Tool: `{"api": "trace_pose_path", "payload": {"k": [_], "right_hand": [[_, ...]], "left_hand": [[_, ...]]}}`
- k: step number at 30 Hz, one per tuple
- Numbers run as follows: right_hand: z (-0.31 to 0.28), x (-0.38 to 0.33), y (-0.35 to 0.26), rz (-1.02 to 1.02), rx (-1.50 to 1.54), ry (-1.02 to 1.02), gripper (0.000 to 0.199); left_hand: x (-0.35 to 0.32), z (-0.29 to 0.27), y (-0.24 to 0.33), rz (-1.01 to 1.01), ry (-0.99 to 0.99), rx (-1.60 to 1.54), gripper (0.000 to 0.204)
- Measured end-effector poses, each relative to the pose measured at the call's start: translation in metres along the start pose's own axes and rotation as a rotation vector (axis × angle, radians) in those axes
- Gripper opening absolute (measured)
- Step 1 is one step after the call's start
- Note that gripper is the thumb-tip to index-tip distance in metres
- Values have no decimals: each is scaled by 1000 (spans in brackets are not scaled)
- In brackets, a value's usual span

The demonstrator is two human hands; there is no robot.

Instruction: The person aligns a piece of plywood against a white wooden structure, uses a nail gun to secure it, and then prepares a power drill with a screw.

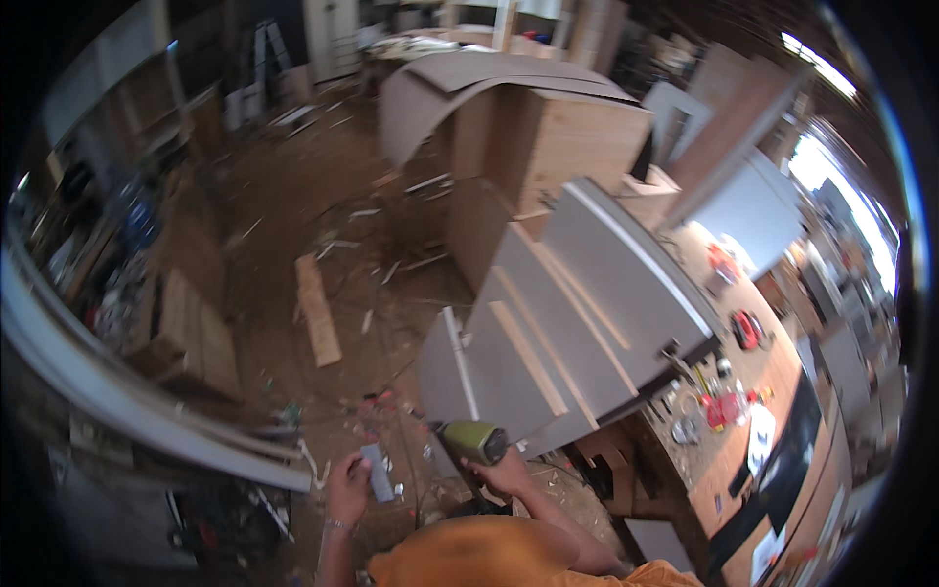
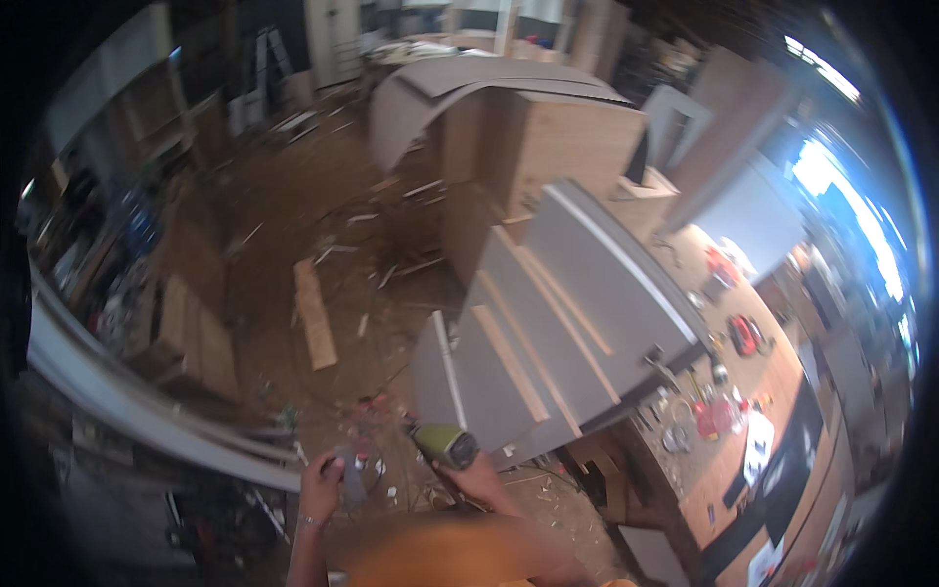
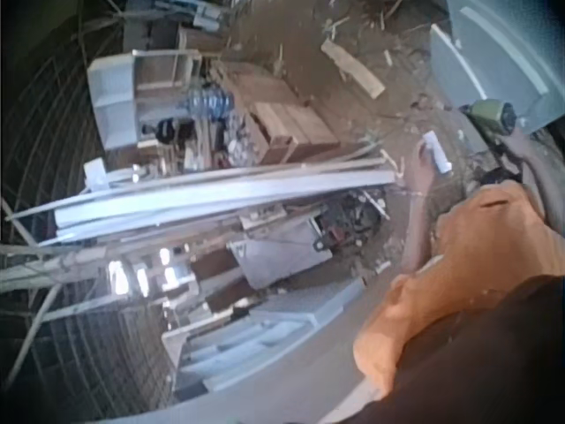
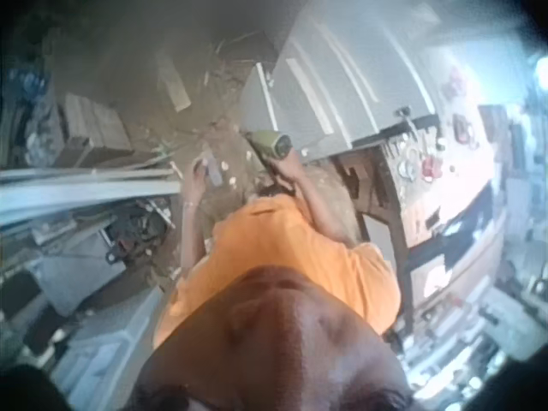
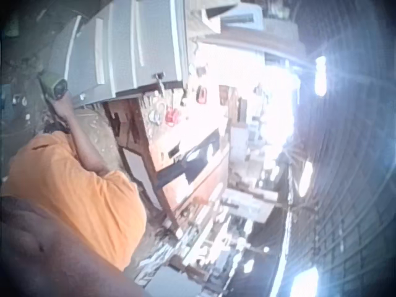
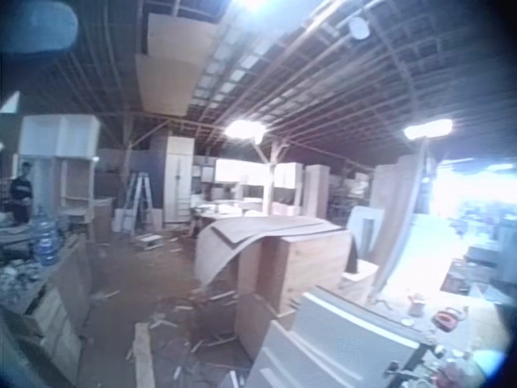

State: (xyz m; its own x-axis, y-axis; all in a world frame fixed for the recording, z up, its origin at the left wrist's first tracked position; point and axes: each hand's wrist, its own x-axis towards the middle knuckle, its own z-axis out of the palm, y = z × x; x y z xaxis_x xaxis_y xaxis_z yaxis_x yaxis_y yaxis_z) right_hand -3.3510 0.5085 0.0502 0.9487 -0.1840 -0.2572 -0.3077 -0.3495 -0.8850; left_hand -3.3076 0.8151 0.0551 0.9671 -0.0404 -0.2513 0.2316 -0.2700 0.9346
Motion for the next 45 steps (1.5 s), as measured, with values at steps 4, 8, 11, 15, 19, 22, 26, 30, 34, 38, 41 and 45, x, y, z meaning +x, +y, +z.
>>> {"api": "trace_pose_path", "payload": {"k": [4,8,11,15,19,22,26,30,34,38,41,45], "right_hand": [[-5,35,-3,75,14,-17,54],[-4,71,3,91,126,-39,40],[-3,94,4,153,179,-11,31],[5,133,12,214,277,-12,23],[29,178,3,247,292,-20,25],[54,205,-10,301,184,-14,33],[107,270,7,331,58,-80,52],[177,349,-36,303,13,-114,42],[226,424,-156,89,31,-98,27],[264,497,-253,-54,216,-97,29],[286,535,-359,25,534,-217,34],[318,595,-435,14,670,-270,33]], "left_hand": [[19,11,28,-49,-21,-23,30],[43,13,4,-135,59,-167,28],[51,0,-8,-91,250,-245,24],[70,-46,-12,-205,393,-298,25],[112,-80,-26,-278,418,-561,24],[151,-109,-46,-296,407,-597,24],[229,-126,-69,-63,235,-250,20],[323,-149,-58,-330,126,-578,16],[410,-213,-6,-206,44,-370,21],[502,-277,25,82,125,-293,23],[543,-317,107,112,174,-177,21],[582,-343,180,194,297,-178,18]]}}
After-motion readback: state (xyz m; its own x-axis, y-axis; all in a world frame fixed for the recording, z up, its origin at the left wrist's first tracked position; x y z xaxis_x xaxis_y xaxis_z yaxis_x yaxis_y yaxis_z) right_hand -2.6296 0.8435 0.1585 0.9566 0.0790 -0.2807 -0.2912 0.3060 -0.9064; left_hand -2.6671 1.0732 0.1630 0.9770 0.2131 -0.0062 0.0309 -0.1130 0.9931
